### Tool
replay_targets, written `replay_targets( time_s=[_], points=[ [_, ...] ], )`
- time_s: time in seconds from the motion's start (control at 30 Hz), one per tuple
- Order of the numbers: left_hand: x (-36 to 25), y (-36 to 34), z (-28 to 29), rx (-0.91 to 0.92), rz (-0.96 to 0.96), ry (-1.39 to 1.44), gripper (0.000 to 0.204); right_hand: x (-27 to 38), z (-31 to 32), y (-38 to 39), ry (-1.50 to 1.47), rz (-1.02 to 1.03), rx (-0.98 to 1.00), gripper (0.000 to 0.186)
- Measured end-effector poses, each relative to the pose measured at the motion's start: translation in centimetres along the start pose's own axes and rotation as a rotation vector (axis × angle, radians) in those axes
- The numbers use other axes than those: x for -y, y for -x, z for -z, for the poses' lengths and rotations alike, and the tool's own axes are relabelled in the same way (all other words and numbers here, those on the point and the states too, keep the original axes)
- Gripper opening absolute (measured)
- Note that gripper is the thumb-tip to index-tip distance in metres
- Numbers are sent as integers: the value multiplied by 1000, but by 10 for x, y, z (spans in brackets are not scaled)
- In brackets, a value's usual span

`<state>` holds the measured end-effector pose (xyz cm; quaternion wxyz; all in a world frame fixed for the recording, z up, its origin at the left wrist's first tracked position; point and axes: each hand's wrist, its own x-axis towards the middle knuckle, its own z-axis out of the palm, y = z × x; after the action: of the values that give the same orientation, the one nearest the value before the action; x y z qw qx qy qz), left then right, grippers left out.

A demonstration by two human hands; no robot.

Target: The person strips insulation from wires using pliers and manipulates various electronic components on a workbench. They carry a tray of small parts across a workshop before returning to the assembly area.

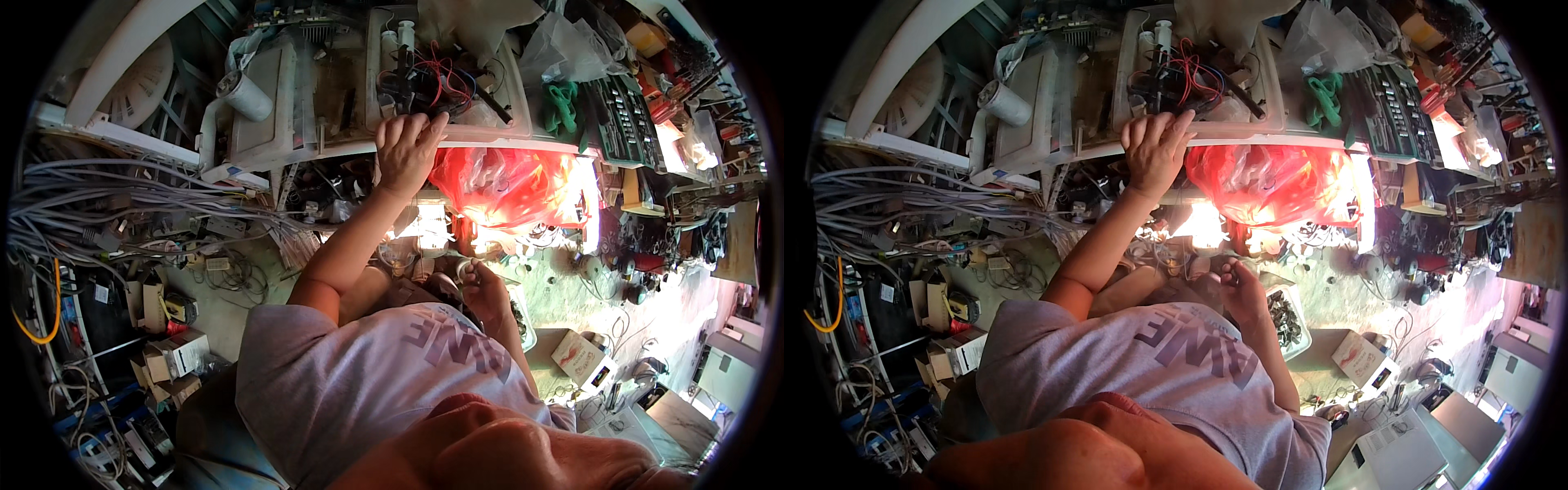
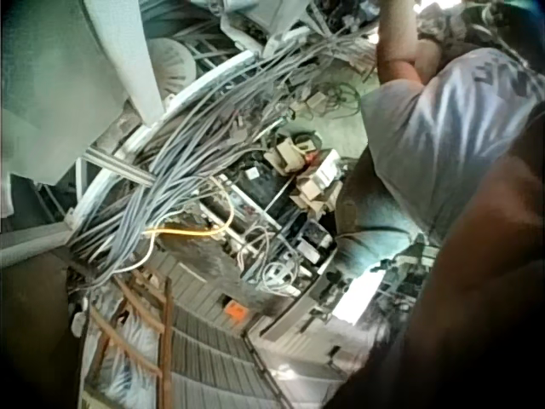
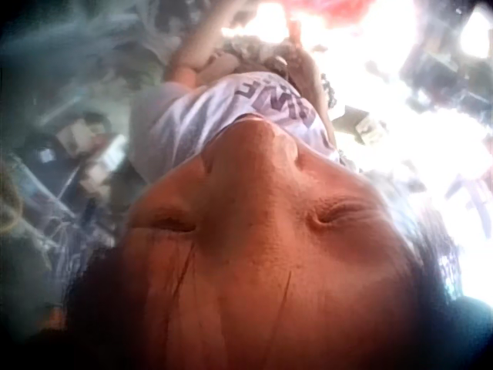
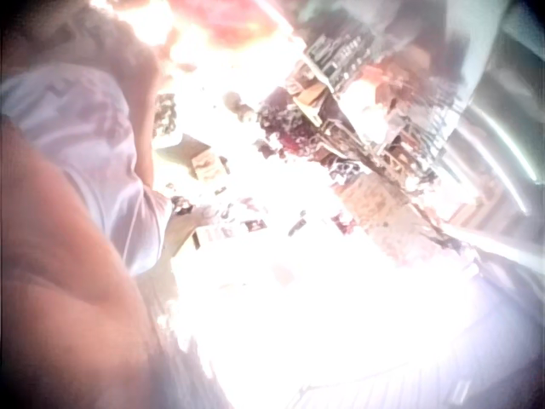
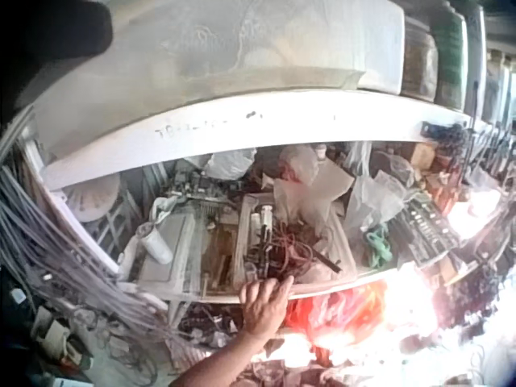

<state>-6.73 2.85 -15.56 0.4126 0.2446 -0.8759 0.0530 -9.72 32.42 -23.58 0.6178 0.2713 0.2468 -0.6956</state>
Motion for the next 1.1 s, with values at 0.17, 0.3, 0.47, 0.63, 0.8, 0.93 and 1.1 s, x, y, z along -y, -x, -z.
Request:
replay_targets(
  time_s=[0.17,0.3,0.47,0.63,0.8,0.93,1.1],
  points=[
    [-4,-6,4,46,18,-28,29,-9,9,-1,-41,84,-51,13],
    [-5,-7,0,7,-5,-102,27,-8,5,17,-74,142,-114,15],
    [-7,-8,-3,-31,-21,-124,27,-11,31,37,-123,229,-157,15],
    [-14,-6,-2,-56,27,-91,23,-11,53,63,-167,296,-151,14],
    [-17,-5,-1,-68,36,-89,24,-14,79,96,-200,397,-152,15],
    [-19,-5,-4,-79,16,-137,25,-18,119,117,-282,471,-131,14],
    [-12,-6,-12,-109,-61,-240,29,-28,178,151,-350,567,-228,15]
  ],
)
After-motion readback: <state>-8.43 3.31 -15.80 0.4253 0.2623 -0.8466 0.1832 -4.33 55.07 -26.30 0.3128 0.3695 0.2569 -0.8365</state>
